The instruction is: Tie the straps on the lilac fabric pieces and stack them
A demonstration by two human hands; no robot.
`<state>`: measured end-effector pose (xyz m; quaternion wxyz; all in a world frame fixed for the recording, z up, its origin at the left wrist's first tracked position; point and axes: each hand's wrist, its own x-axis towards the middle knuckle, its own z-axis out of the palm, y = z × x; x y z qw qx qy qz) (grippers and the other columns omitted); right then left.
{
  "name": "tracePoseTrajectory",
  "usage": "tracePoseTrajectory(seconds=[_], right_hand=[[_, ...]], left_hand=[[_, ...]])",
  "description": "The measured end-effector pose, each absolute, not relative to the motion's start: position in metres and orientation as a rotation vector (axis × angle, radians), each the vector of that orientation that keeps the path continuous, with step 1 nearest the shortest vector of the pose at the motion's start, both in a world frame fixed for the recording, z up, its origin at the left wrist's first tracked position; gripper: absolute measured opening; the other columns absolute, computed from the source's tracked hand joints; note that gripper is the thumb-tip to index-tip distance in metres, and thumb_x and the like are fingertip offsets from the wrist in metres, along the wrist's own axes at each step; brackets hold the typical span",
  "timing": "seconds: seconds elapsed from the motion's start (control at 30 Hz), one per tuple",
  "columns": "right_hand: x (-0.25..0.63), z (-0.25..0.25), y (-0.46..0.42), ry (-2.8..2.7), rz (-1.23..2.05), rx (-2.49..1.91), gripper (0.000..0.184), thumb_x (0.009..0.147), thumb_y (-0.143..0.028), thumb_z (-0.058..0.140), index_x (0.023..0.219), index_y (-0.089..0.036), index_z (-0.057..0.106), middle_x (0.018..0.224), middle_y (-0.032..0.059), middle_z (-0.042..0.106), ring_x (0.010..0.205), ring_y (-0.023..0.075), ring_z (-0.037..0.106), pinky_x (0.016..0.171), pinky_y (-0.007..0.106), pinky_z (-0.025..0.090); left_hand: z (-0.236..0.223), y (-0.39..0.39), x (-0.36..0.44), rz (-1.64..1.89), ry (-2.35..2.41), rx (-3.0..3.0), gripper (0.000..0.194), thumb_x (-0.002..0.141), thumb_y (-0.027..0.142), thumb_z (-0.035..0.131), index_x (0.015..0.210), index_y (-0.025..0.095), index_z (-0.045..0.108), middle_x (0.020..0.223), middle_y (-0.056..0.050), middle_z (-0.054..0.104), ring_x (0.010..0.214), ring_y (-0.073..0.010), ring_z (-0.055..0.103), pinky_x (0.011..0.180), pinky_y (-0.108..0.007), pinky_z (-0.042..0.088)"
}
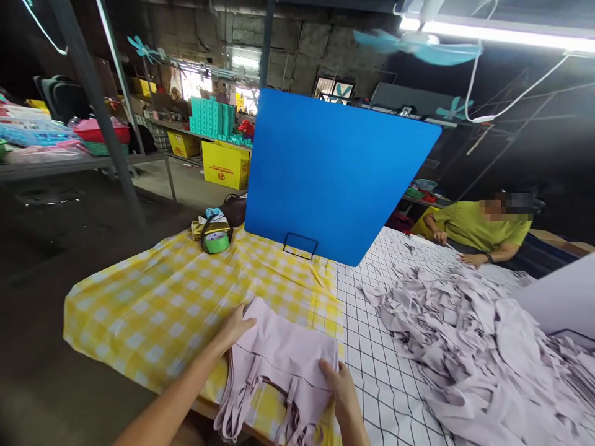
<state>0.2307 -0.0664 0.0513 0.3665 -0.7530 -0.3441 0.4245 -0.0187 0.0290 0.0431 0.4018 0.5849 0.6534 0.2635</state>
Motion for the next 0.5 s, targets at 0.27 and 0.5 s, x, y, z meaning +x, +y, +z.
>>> tracePoseTrajectory(seconds=[0.27,0.5], right_hand=[[0.183,0.111,-0.067,-0.687,1.590,-1.450,0.046,0.053,-0.040,0.079,0.087,-0.014,0.064,0.086,0.0110,0.071,0.075,0.0267,0.067,0.061,0.031,0.053],[0.097,0.142,-0.032,-0.827,1.773,-1.132,0.048,0.052,-0.033,0.081,0.092,-0.015,0.062,0.096,0.0101,0.069,0.091,0.0273,0.064,0.069,0.031,0.052]], left_hand=[[0.073,0.013,-0.092,1.156,1.347,1.413,0.038,0.071,0.033,0.057,0.105,0.017,0.054,0.106,-0.008,0.063,0.101,-0.0228,0.057,0.087,-0.031,0.045],[0.141,0.023,-0.226,1.306,1.517,1.478,0.064,0.059,0.050,0.068,0.113,0.021,0.052,0.116,-0.007,0.057,0.112,-0.0278,0.050,0.090,-0.032,0.044]])
